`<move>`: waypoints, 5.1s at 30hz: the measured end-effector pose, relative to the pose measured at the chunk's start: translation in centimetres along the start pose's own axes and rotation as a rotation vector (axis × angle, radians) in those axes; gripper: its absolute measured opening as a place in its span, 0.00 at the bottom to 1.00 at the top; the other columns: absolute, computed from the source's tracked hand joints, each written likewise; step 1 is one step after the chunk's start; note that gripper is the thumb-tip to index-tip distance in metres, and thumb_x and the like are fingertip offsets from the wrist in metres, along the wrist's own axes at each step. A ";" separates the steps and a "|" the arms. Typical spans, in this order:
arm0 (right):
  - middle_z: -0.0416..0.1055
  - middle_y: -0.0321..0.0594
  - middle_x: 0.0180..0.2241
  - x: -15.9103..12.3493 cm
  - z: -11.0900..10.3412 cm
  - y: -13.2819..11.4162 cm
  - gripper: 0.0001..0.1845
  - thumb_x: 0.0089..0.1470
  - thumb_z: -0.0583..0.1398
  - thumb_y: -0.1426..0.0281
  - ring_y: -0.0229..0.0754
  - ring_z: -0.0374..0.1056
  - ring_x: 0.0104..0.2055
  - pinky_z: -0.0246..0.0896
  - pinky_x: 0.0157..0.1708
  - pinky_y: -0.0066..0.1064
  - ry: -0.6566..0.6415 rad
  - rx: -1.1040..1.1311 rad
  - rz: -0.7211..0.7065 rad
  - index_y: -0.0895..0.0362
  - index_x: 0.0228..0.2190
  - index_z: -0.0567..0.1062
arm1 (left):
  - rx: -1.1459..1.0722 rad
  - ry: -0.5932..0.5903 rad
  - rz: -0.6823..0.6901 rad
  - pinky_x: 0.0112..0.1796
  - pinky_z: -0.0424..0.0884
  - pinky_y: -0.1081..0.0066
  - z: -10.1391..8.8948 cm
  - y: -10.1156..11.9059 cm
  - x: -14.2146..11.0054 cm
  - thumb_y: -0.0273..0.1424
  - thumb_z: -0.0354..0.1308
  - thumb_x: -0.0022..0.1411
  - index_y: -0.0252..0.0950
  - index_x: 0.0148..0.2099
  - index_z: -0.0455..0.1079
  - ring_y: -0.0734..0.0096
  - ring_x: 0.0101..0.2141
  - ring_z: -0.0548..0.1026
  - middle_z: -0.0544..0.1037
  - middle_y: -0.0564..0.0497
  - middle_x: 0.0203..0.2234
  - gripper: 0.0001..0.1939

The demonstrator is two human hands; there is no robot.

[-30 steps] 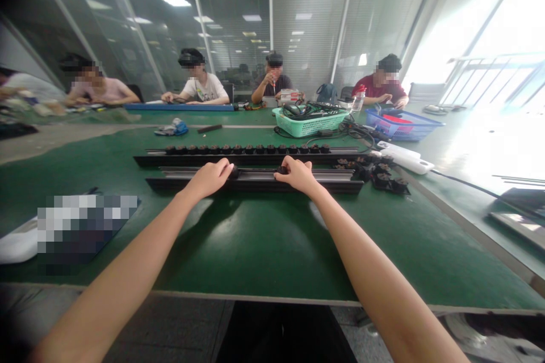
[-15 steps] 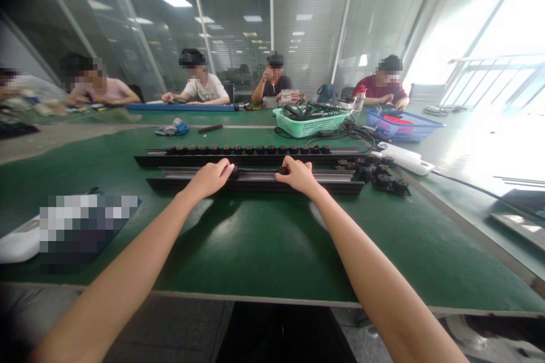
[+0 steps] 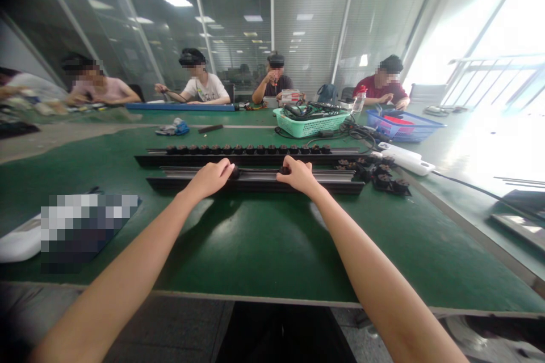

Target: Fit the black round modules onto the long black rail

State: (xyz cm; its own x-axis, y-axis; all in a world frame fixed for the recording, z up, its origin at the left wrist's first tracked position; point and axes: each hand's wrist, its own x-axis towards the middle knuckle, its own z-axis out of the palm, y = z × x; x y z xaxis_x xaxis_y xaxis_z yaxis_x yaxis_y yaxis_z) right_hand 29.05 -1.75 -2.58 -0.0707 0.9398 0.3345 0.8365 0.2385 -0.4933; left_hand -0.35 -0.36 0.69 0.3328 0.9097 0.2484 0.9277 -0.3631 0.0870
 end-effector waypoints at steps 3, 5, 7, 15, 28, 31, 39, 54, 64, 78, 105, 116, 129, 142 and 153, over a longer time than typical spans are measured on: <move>0.69 0.32 0.29 0.0 0.0 0.0 0.14 0.52 0.63 0.59 0.45 0.66 0.37 0.46 0.46 0.38 -0.002 -0.003 0.001 0.52 0.31 0.63 | 0.004 -0.006 -0.003 0.39 0.71 0.64 -0.1 0.2 0.0 0.42 0.40 0.80 0.38 0.51 0.72 0.50 0.39 0.83 0.83 0.42 0.35 0.20; 0.70 0.32 0.29 0.0 0.0 0.0 0.14 0.52 0.63 0.59 0.45 0.66 0.37 0.46 0.46 0.38 -0.003 -0.008 0.001 0.52 0.31 0.63 | 0.012 -0.007 -0.006 0.40 0.71 0.64 -0.2 0.2 0.0 0.42 0.40 0.80 0.38 0.51 0.72 0.49 0.40 0.83 0.84 0.42 0.36 0.20; 0.70 0.33 0.30 0.0 0.0 0.0 0.14 0.52 0.63 0.59 0.46 0.66 0.37 0.45 0.46 0.38 -0.002 -0.012 -0.002 0.52 0.31 0.63 | 0.023 -0.004 -0.008 0.40 0.71 0.64 -0.2 0.3 0.0 0.42 0.40 0.81 0.38 0.51 0.72 0.49 0.41 0.83 0.84 0.41 0.36 0.20; 0.70 0.33 0.30 0.0 0.1 0.1 0.14 0.52 0.62 0.59 0.46 0.66 0.37 0.45 0.45 0.37 0.009 -0.015 -0.009 0.52 0.31 0.63 | 0.022 0.003 0.004 0.39 0.71 0.64 0.0 0.1 0.1 0.42 0.40 0.80 0.38 0.51 0.72 0.49 0.41 0.83 0.84 0.41 0.35 0.21; 0.71 0.35 0.31 0.0 0.1 0.3 0.14 0.51 0.61 0.59 0.48 0.67 0.38 0.47 0.44 0.37 0.006 -0.025 -0.030 0.51 0.32 0.62 | 0.006 0.002 0.002 0.39 0.72 0.64 -0.2 0.1 -0.1 0.42 0.40 0.80 0.39 0.50 0.72 0.50 0.39 0.83 0.83 0.42 0.34 0.21; 0.72 0.35 0.31 0.1 0.2 0.5 0.14 0.51 0.61 0.59 0.48 0.67 0.38 0.48 0.45 0.38 0.012 -0.031 -0.038 0.51 0.32 0.62 | 0.004 -0.002 -0.004 0.40 0.72 0.64 -0.3 0.2 -0.1 0.42 0.41 0.80 0.39 0.50 0.72 0.51 0.40 0.83 0.83 0.42 0.34 0.20; 0.71 0.36 0.32 0.2 0.3 0.6 0.14 0.51 0.60 0.58 0.50 0.67 0.40 0.48 0.46 0.39 0.007 -0.050 -0.042 0.51 0.32 0.61 | 0.016 -0.003 -0.006 0.40 0.72 0.64 -0.2 0.2 0.0 0.43 0.40 0.80 0.39 0.51 0.72 0.50 0.41 0.83 0.84 0.41 0.36 0.21; 0.71 0.37 0.33 0.2 0.3 0.8 0.14 0.51 0.61 0.59 0.51 0.68 0.42 0.51 0.47 0.41 0.009 -0.043 -0.049 0.51 0.32 0.61 | -0.002 0.011 -0.003 0.39 0.72 0.64 -0.1 0.0 0.0 0.43 0.41 0.80 0.39 0.49 0.72 0.49 0.39 0.83 0.83 0.42 0.35 0.21; 0.72 0.38 0.34 0.2 -0.1 0.7 0.14 0.53 0.61 0.59 0.52 0.68 0.44 0.53 0.48 0.42 -0.015 -0.069 -0.044 0.51 0.33 0.61 | 0.020 0.017 0.005 0.38 0.71 0.65 0.0 0.0 0.1 0.43 0.40 0.80 0.39 0.49 0.72 0.50 0.39 0.84 0.83 0.41 0.35 0.21; 0.77 0.46 0.41 0.7 -1.2 0.8 0.09 0.65 0.57 0.60 0.55 0.70 0.48 0.55 0.49 0.44 -0.196 -0.273 -0.117 0.52 0.41 0.68 | 0.125 -0.048 0.014 0.42 0.75 0.60 -0.4 0.5 0.0 0.38 0.38 0.80 0.37 0.54 0.71 0.46 0.43 0.84 0.85 0.37 0.41 0.21; 0.78 0.47 0.44 -1.7 -0.4 1.9 0.12 0.72 0.54 0.60 0.52 0.73 0.47 0.57 0.54 0.45 0.044 -0.124 -0.259 0.54 0.48 0.68 | 0.420 0.243 -0.001 0.63 0.70 0.49 3.1 7.1 -3.6 0.46 0.46 0.79 0.11 0.73 0.59 0.35 0.67 0.69 0.67 0.18 0.67 0.41; 0.75 0.42 0.38 -1.3 0.0 2.1 0.08 0.66 0.60 0.61 0.50 0.71 0.42 0.59 0.49 0.42 0.127 -0.089 -0.208 0.52 0.41 0.68 | 0.336 0.228 0.033 0.63 0.71 0.44 4.2 6.7 -4.3 0.51 0.50 0.76 0.14 0.75 0.57 0.31 0.68 0.67 0.64 0.17 0.69 0.45; 0.74 0.41 0.33 -1.5 1.0 1.9 0.07 0.66 0.56 0.62 0.49 0.69 0.37 0.57 0.50 0.42 0.212 -0.165 -0.217 0.52 0.39 0.67 | 0.364 0.219 0.025 0.67 0.65 0.44 4.3 7.0 -4.5 0.52 0.60 0.71 0.12 0.74 0.57 0.29 0.68 0.67 0.64 0.16 0.69 0.49; 0.73 0.40 0.32 -1.5 0.6 1.6 0.08 0.63 0.56 0.61 0.49 0.69 0.38 0.56 0.50 0.43 0.174 -0.111 -0.179 0.52 0.38 0.65 | 0.397 0.191 -0.007 0.67 0.64 0.44 4.3 7.7 -4.5 0.53 0.58 0.72 0.11 0.75 0.54 0.29 0.69 0.65 0.62 0.14 0.69 0.51; 0.72 0.39 0.32 -1.9 0.9 1.9 0.08 0.65 0.56 0.61 0.49 0.69 0.38 0.55 0.51 0.43 0.198 -0.150 -0.229 0.52 0.39 0.68 | 0.331 0.199 -0.035 0.69 0.61 0.44 4.8 8.1 -4.8 0.55 0.54 0.74 0.16 0.77 0.53 0.32 0.72 0.61 0.61 0.20 0.71 0.49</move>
State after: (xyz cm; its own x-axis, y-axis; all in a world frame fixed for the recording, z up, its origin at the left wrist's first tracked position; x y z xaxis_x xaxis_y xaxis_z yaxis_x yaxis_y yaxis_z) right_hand 30.28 -2.84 -4.92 -0.1714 0.7967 0.5795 0.8827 0.3854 -0.2688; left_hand 6.33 -6.72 -4.46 0.2912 0.8516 0.4359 0.9530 -0.2185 -0.2098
